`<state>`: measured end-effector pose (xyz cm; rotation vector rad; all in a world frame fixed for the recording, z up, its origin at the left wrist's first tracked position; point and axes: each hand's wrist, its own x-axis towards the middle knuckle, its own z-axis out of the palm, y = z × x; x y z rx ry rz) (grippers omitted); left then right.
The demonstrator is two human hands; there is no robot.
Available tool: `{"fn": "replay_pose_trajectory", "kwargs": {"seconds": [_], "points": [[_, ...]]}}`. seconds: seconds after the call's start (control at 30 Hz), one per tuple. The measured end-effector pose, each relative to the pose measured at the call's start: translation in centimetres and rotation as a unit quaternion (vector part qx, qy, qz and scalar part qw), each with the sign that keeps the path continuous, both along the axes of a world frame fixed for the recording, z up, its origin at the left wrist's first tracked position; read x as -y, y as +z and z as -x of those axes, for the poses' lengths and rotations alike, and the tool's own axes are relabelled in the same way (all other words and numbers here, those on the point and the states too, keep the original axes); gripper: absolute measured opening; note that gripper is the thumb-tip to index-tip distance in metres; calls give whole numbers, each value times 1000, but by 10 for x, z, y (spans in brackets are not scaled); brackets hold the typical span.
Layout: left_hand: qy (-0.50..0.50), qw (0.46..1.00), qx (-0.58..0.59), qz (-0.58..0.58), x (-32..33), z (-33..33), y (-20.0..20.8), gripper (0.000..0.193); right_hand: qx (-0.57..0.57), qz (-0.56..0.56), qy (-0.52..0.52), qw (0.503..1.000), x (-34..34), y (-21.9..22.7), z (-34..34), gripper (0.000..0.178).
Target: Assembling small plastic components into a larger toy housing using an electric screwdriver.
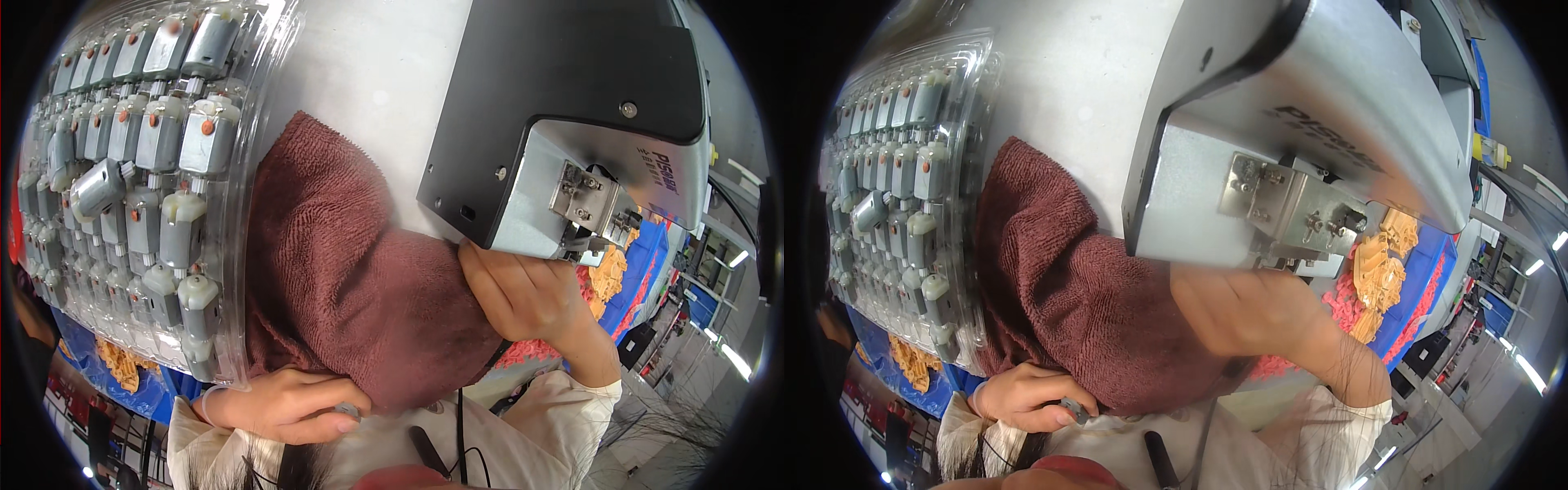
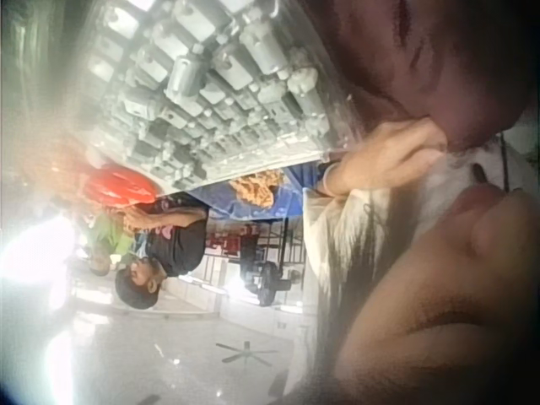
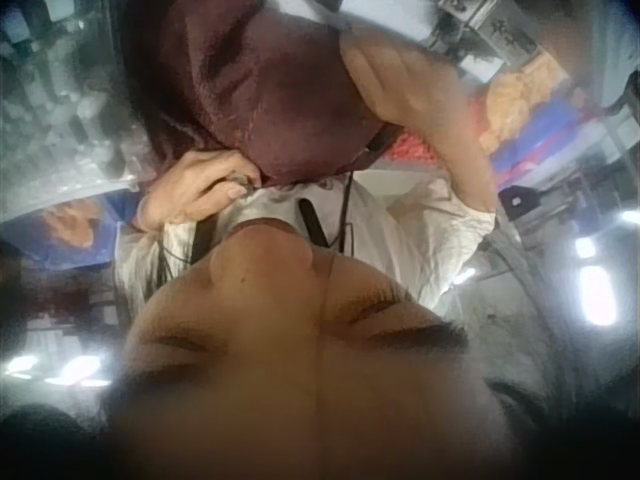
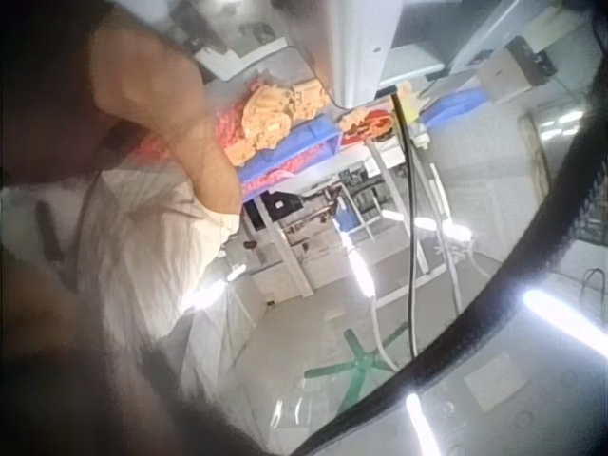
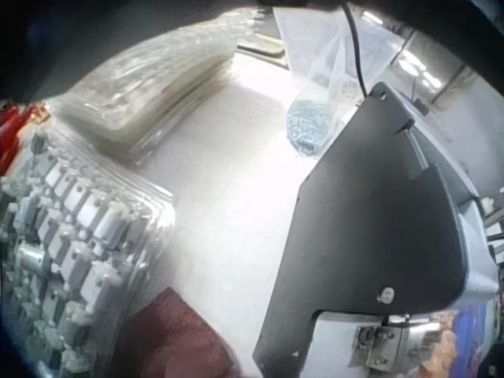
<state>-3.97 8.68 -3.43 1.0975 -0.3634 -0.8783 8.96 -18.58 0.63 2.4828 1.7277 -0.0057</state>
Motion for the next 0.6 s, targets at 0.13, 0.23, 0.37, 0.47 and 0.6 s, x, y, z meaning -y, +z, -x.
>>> {"fn": "replay_pose_trajectory", "kwargs": {"seconds": [0.13,0.23,0.37,0.47,0.6], "points": [[10,1000,15,7,2,2,-2,21,-31,-12,-12,999,0,1,-2,27],[15,1000,15,7,2,2,-1,21,-34,-8,-16,999,-1,1,-1,27],[27,999,26,5,2,4,-3,20,-63,-9,-23,998,1,2,-1,28],[26,999,37,3,2,6,-5,20,-71,-15,-25,997,4,4,1,30],[27,998,49,2,2,5,-6,20,-90,-54,-51,993,7,4,4,30]]}}
